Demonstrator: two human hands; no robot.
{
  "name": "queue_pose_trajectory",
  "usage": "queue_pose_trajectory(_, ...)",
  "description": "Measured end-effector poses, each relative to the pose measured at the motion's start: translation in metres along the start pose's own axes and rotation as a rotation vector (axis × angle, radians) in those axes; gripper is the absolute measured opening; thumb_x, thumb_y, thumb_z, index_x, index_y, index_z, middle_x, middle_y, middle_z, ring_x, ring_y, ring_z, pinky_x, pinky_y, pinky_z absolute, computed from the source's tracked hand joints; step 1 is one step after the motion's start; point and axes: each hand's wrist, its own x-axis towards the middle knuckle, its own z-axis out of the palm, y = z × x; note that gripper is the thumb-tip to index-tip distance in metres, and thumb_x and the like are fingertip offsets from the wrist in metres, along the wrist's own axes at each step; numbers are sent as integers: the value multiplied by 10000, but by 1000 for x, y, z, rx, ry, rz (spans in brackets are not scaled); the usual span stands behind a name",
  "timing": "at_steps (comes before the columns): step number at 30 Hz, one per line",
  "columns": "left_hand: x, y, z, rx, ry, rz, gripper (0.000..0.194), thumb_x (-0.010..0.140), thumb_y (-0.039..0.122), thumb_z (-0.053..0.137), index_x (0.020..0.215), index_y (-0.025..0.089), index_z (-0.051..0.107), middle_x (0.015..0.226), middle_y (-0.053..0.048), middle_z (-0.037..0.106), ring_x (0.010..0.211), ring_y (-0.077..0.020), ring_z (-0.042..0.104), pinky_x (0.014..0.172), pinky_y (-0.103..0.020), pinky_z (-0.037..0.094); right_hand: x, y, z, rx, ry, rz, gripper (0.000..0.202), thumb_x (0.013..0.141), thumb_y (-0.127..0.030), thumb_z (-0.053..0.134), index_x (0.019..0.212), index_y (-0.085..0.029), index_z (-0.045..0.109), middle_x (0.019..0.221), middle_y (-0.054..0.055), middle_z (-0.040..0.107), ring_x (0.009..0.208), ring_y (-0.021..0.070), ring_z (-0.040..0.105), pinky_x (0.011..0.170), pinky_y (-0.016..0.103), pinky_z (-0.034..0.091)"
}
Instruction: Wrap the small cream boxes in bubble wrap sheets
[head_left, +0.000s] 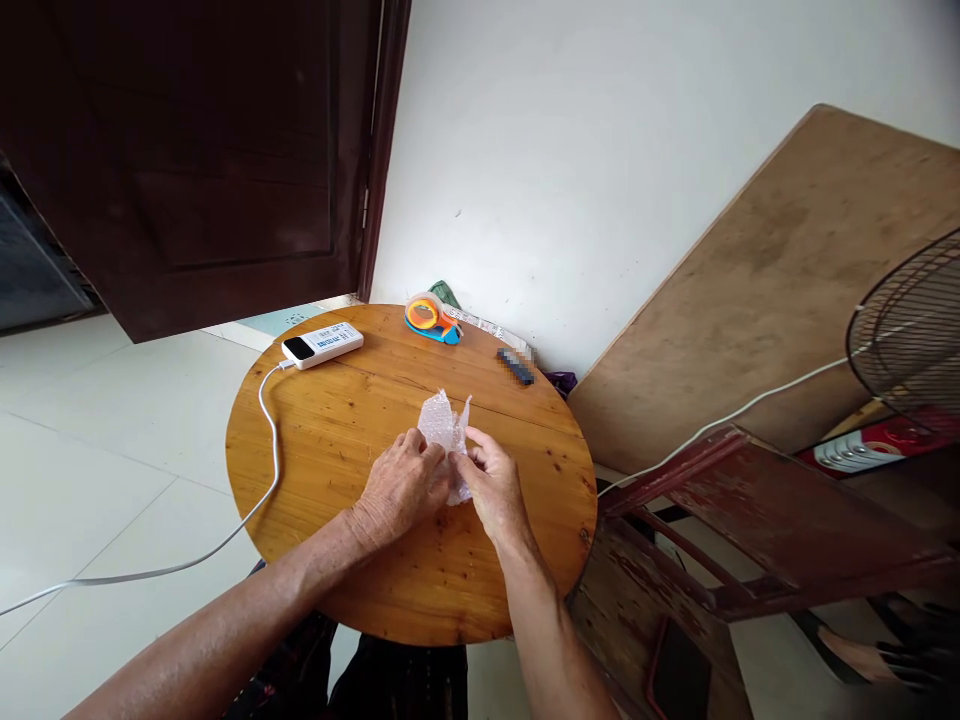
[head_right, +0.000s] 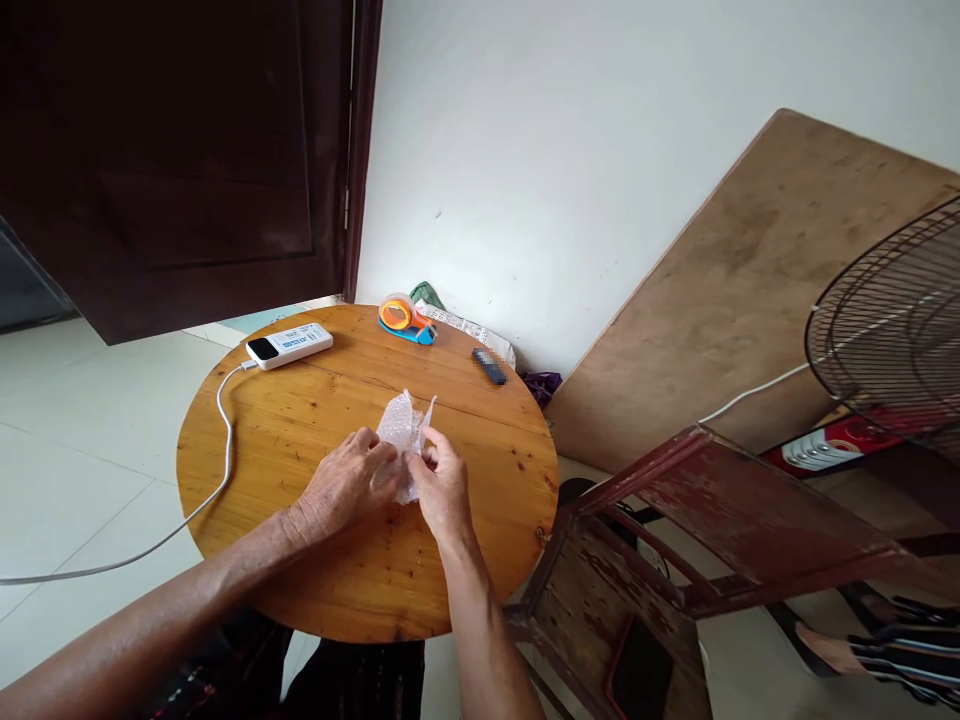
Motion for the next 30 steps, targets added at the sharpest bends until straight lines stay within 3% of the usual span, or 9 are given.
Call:
queue_pose_trajectory(4,0,3,-1,-32,-39,-19,205,911,307,518,1016,199,657,1061,-110,586,1020,-247,610,811,-327,518,1,-1,4,-82,-33,-31,475,752,-347,654,1181,-144,646,728,17,706,602,166,618,534,257,484)
queue_pose_trajectory(9,2,4,3,-117,-57,-68,204,887,306,541,1002,185,659,1071,-113,585,908,-233,638,750,-317,521,-9,-8,-6,-244,-91,-134,397,815,-323,581,1165,-165,681,859,65,758,704,191,672,599,285,541)
queue_pose_trajectory(13,3,-3,8,-273,-41,-74,199,840,288,586,979,179,677,1044,-103,596,841,-207,640,747,-299,509,-21,-17,-15,-251,-229,-151,459,819,-195,496,1260,-181,623,1032,81,757,697,163,676,665,308,574)
queue_pose_trajectory(16,4,-10,7,-452,-43,-71,279,750,242,651,1020,174,663,1037,-90,610,787,-183,623,728,-286,498,-24,-19,-14,-314,-301,-161,508,802,-172,531,1309,-188,572,1103,80,732,712,150,672,693,301,575)
queue_pose_trajectory(20,8,-13,-2,-525,-108,-139,486,700,228,663,1176,164,588,1080,-80,621,778,-181,612,723,-301,479,-25,-21,-3,-597,-242,-257,551,812,-167,565,1361,-145,521,1127,124,714,844,211,688,782,366,566)
queue_pose_trajectory(23,12,-10,-4,-486,-116,-186,419,752,284,631,1153,170,600,1046,-77,634,802,-198,623,728,-311,467,-26,-24,1,-748,-221,-324,616,795,-106,531,1407,-151,473,1160,137,704,976,244,678,874,400,539)
queue_pose_trajectory(27,15,-11,7,-454,-95,-187,394,780,290,625,1157,174,609,1049,-77,633,828,-196,638,734,-293,477,-23,-22,-12,-535,-300,-279,669,774,-97,494,1431,-199,421,1117,80,712,706,142,657,709,305,558)
queue_pose_trajectory(30,15,-15,13,-409,-76,-165,407,776,294,638,1163,170,625,1086,-88,613,831,-193,641,770,-294,496,-15,-15,-26,-355,-157,-212,503,811,-191,505,1314,-184,517,994,56,721,580,109,592,580,260,526)
